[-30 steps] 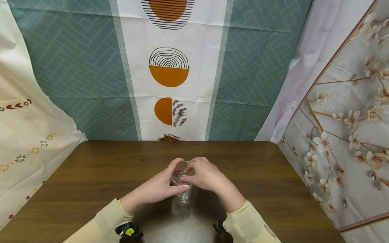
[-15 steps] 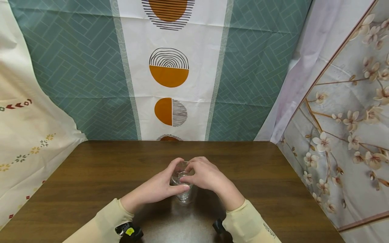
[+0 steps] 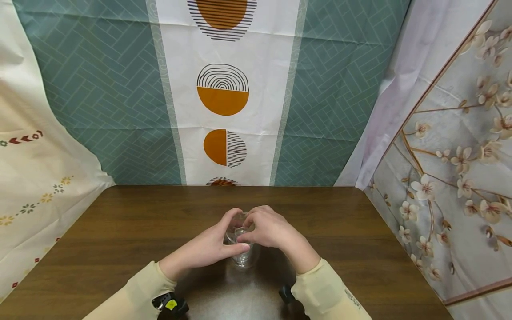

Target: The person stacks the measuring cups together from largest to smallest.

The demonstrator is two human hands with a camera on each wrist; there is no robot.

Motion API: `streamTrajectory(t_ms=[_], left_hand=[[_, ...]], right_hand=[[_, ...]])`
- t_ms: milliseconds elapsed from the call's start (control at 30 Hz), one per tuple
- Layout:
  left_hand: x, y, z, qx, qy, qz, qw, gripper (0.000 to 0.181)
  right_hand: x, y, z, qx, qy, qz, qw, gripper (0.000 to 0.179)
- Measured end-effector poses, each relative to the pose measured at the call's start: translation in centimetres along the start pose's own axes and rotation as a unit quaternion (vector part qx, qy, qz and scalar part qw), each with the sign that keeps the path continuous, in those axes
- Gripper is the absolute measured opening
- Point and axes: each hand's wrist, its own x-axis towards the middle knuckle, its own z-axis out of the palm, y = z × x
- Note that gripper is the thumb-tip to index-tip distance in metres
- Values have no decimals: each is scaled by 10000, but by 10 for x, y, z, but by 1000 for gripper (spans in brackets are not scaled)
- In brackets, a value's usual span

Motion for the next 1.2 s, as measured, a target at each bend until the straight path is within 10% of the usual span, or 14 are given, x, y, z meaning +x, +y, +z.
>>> streamTrajectory(t_ms=[1200], left_hand=[[1, -1, 2, 32, -14, -125, 9999, 82]], right_hand=[[3, -2, -2, -134, -93, -72, 9998, 25]])
